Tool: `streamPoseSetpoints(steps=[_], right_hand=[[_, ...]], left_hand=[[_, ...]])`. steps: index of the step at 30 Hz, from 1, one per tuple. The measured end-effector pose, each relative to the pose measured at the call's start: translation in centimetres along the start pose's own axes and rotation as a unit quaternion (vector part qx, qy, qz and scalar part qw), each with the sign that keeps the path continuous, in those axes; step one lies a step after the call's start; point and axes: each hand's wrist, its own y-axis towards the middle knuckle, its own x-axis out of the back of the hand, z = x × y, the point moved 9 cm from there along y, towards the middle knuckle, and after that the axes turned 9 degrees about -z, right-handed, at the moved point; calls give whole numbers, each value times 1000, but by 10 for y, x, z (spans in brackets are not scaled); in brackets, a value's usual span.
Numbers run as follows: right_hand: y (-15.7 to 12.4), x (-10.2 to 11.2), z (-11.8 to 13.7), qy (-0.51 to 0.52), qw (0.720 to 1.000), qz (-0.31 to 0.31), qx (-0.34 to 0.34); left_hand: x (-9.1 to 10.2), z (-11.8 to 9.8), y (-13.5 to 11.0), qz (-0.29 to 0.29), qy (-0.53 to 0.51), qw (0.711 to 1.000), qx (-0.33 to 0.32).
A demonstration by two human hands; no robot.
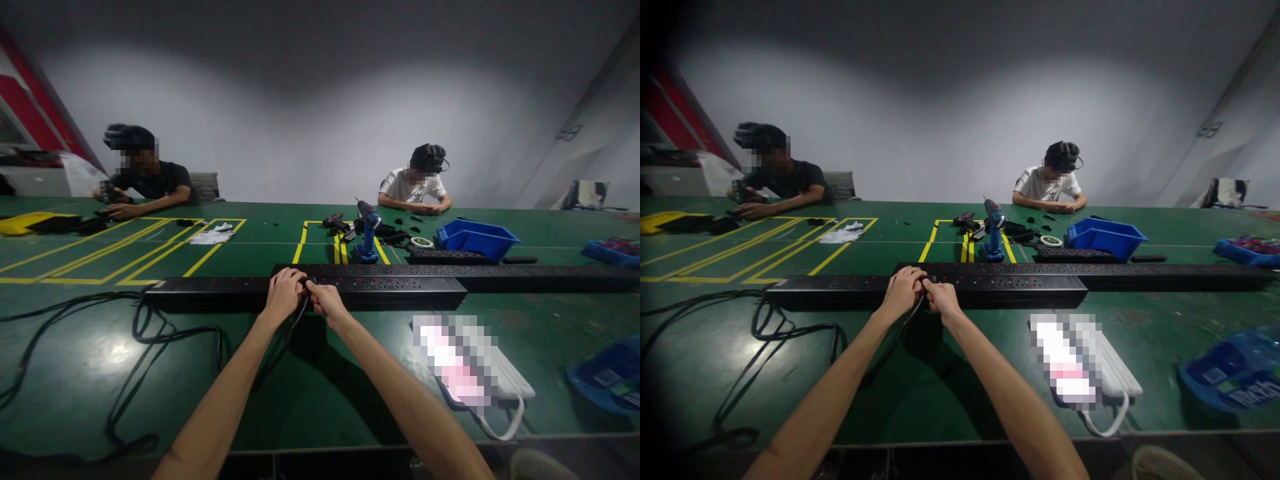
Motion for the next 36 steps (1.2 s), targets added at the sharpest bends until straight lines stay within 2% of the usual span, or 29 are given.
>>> streamPoseSetpoints(steps=[5,16,25,30,36], right_hand=[[-3,-2,3,-2,1000,6,14],[-8,-1,0,-57,994,14,92],[-1,-1,-1,3,999,13,33],[0,4,1,-10,999,-16,29],[-2,4,-2,-21,999,-5,50]], left_hand=[[0,0,0,2,2,1000,-2],[2,-2,1,-7,-2,1000,6],[0,0,0,-9,-5,1000,6],[1,-1,1,-10,-13,1000,13],[4,-2,2,-20,-16,1000,14]])
